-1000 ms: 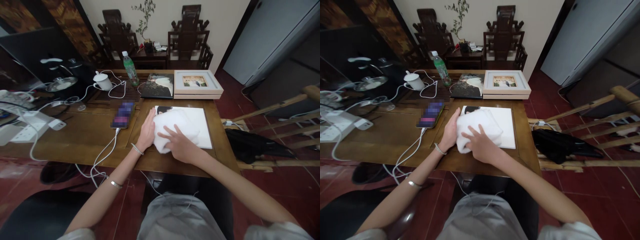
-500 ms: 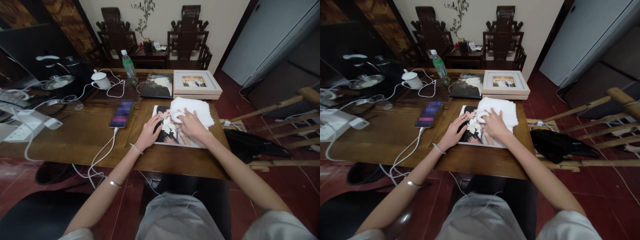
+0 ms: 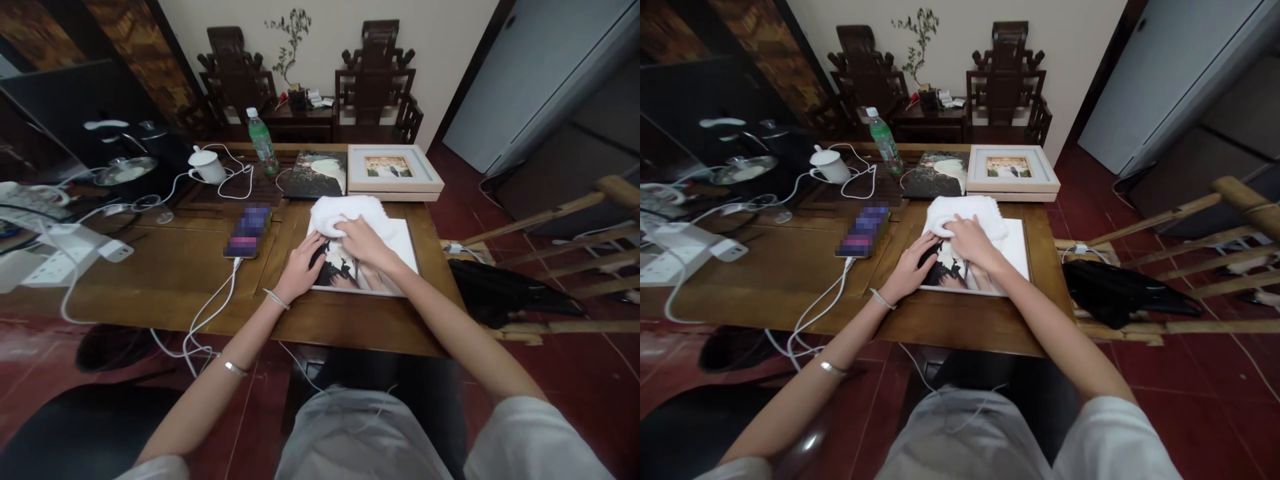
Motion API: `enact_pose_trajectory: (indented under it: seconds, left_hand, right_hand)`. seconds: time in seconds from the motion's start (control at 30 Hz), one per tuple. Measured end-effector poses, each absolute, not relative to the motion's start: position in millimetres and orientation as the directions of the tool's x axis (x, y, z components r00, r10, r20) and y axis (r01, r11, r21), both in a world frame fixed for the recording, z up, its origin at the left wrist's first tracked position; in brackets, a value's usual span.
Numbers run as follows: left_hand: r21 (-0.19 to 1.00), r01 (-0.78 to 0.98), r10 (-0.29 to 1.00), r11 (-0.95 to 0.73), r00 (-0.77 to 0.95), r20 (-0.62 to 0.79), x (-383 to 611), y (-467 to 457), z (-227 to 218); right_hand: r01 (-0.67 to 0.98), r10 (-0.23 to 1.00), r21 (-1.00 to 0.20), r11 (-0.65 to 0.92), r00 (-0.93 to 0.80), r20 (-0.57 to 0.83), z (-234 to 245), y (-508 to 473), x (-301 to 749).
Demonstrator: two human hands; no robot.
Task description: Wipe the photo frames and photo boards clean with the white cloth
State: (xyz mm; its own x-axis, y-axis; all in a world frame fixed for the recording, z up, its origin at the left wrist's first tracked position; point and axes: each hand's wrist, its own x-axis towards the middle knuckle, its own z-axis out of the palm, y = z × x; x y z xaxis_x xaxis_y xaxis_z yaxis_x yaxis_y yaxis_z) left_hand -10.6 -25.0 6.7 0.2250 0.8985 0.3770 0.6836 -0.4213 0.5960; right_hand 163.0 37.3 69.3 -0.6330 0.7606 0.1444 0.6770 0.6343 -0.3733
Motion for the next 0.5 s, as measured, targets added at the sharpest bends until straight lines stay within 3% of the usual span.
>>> enact_pose_trajectory:
  seconds: [0.23,0.37,0.5]
  left_hand:
    - [0.610,0.682,0.909,-0.404,0.224,0.351,-11,-25,7]
    - [0.611,0.680,0.907,-0.405,0.215,0.362,-11,-25,7]
    - [0.609,0.680,0.905,-0.408,0.215,0.366,-10,-26,7]
  right_hand:
    - [0.815,0.841,-0.217,0.537,-0.497,0.214,55,37,243]
    - [0.847,0.844,-0.093,0.523,-0.499,0.197,49,-6,250]
    - [0.822,0.806,-0.053,0.568,-0.541,0.241,45,-63,245]
